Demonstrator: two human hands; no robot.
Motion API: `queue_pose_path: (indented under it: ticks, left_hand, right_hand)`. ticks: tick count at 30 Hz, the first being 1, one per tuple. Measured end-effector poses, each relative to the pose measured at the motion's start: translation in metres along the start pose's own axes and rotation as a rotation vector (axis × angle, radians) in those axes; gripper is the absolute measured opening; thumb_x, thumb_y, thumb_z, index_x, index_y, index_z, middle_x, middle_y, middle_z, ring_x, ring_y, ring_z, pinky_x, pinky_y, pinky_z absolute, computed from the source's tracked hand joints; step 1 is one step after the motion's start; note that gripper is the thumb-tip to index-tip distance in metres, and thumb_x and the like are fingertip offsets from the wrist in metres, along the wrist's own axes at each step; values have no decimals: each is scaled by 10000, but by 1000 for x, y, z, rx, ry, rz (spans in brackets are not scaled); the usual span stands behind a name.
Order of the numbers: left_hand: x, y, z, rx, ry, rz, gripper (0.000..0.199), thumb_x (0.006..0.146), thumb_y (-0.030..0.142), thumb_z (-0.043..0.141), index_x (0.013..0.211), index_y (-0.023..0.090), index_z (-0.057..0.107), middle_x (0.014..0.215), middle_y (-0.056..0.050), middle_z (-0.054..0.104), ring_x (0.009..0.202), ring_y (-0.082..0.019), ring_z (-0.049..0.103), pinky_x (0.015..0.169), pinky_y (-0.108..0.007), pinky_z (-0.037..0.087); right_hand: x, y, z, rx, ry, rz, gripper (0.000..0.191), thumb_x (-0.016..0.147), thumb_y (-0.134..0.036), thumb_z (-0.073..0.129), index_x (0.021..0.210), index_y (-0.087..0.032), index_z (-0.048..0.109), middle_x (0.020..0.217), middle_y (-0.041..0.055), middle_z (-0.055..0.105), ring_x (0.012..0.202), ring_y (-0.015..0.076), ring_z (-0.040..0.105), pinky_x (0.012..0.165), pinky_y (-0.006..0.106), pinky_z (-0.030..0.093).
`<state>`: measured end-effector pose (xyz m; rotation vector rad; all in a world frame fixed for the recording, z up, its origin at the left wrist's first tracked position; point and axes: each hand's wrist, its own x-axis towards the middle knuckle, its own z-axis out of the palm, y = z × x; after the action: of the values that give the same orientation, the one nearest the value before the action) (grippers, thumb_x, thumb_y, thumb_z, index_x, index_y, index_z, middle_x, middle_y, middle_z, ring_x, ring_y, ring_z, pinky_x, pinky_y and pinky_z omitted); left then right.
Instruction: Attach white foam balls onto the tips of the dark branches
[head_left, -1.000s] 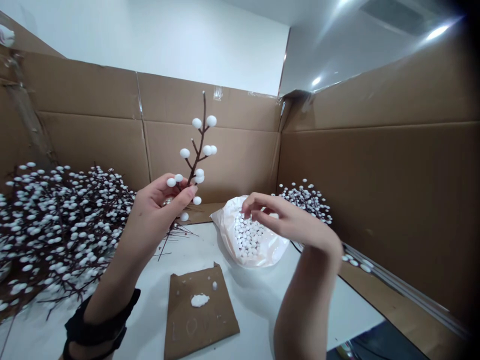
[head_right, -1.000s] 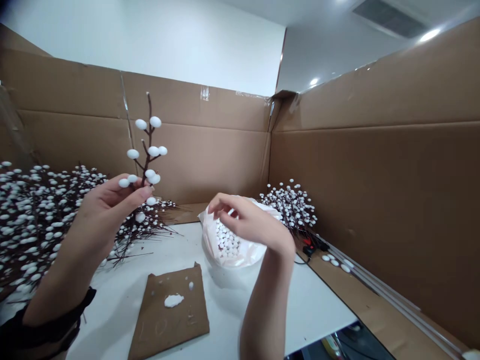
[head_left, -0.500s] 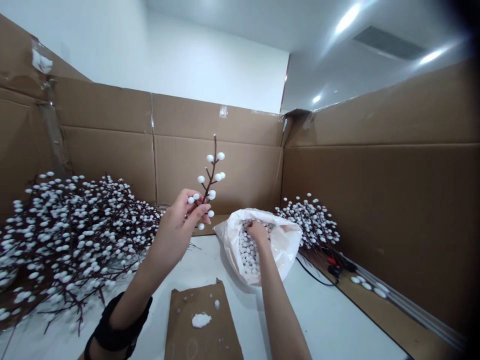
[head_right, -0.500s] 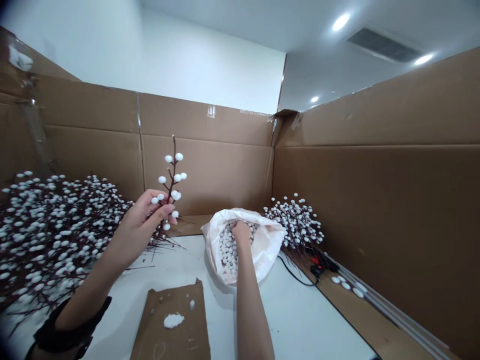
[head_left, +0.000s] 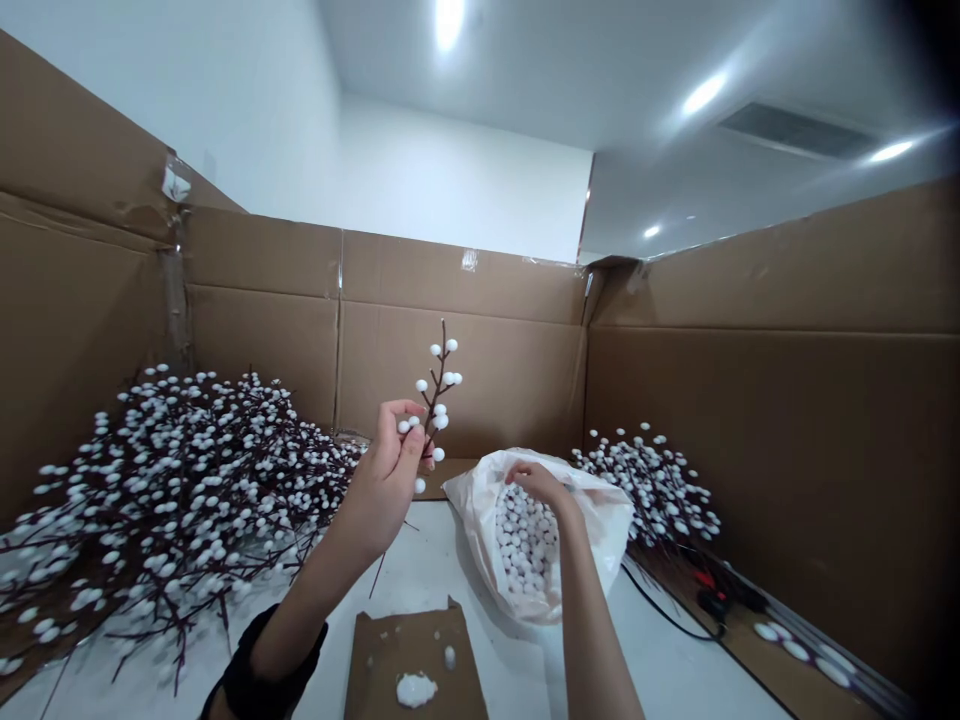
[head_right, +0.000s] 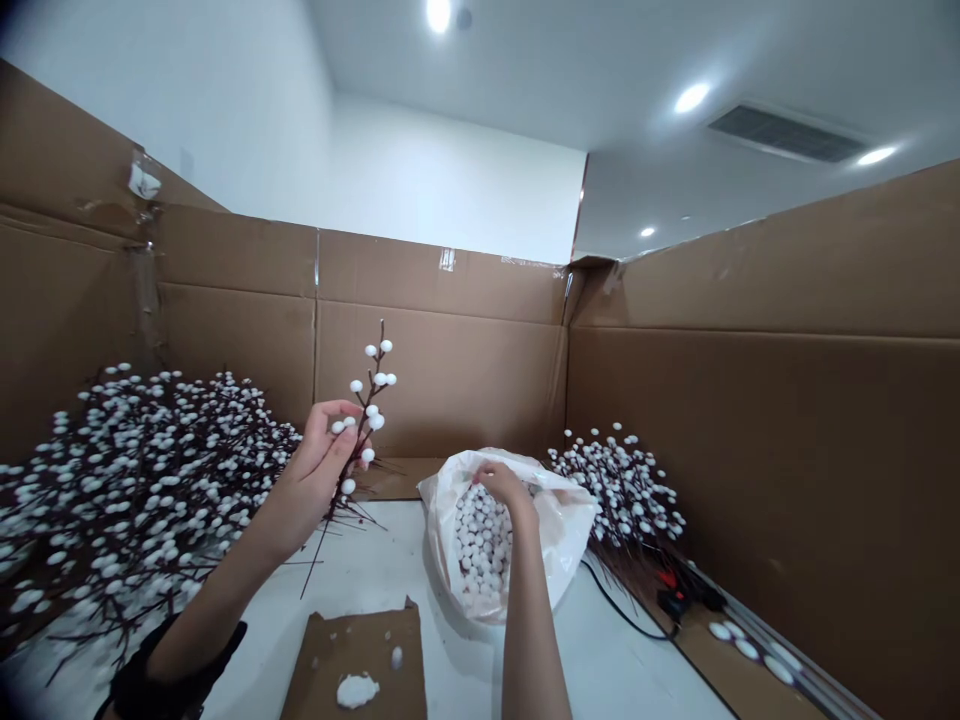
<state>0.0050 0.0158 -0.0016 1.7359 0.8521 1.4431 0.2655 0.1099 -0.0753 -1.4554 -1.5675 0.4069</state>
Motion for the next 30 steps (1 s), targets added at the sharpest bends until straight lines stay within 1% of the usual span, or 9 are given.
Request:
queue_pose_path:
  ticks: [2, 3, 8, 10, 12, 15, 20, 25, 30]
  left_hand:
    - [0, -1, -1, -26, -11, 18, 141, 950, 356, 360, 1054, 270, 399, 876, -2, 549, 770, -130, 527, 616, -226, 398]
    - [0, -2, -1, -44, -17, 26, 132, 948, 358, 363, 1038, 270, 403, 868, 0, 548, 766, -131, 520, 611, -225, 399]
    - [-1, 3, -1, -119, -69, 29, 100, 915, 327, 426, 936, 237, 467, 819, 12, 542, 715, -117, 487, 608, -212, 385]
    - [-1, 7, -2, -146, -115, 18, 107, 877, 314, 486, 891, 211, 514, 809, 8, 539, 712, -113, 476, 620, -211, 377]
    - [-2, 11, -3, -211, -170, -26, 124, 825, 308, 549, 865, 190, 558, 792, 2, 543, 702, -115, 467, 619, -212, 370]
    - [-2, 16, -4, -393, -247, -133, 150, 748, 286, 620, 845, 174, 597, 753, 1, 542, 664, -107, 453, 595, -206, 353]
    - [-1, 16, -7, -615, -366, -242, 234, 682, 230, 716, 883, 159, 619, 749, -8, 557, 659, -100, 482, 580, -198, 350]
    - [4, 5, -8, -709, -463, -300, 241, 708, 223, 731, 902, 154, 605, 698, -3, 544, 628, -97, 480, 547, -195, 343]
    - [7, -3, -7, -713, -494, -302, 237, 705, 244, 735, 881, 151, 606, 666, 6, 503, 629, -100, 478, 547, -191, 348]
  right_hand:
    - [-2, -18, -7, 36, -58, -17, 202, 875, -286, 573, 756, -135, 636, 660, -13, 558, 553, 102, 482, 517, 238, 415]
    - [-3, -28, -11, 73, -73, -43, 199, 869, -280, 556, 757, -140, 643, 631, -19, 527, 540, 102, 445, 508, 241, 383]
    - [-28, -91, -17, 313, -21, -232, 289, 901, -411, 441, 990, -206, 623, 687, -28, 445, 631, 115, 419, 601, 246, 366]
    - [-41, -112, -15, 448, -23, -301, 272, 897, -435, 473, 994, -229, 622, 704, -28, 443, 644, 112, 412, 620, 243, 359]
    - [-52, -126, -12, 565, -67, -357, 226, 880, -423, 536, 968, -243, 640, 709, -27, 458, 647, 111, 409, 625, 243, 350]
    - [-59, -136, -7, 623, -146, -378, 195, 855, -412, 598, 938, -249, 664, 712, -24, 487, 648, 113, 414, 614, 243, 336]
    - [-56, -138, 5, 765, -247, -370, 217, 791, -429, 679, 866, -226, 676, 713, -19, 561, 637, 109, 463, 611, 241, 363]
    - [-56, -143, 13, 923, -356, -353, 247, 719, -434, 744, 781, -207, 669, 673, -19, 607, 570, 102, 523, 570, 245, 443]
    - [-60, -147, 15, 925, -402, -327, 255, 684, -426, 767, 773, -210, 664, 635, -18, 613, 521, 122, 557, 488, 260, 476]
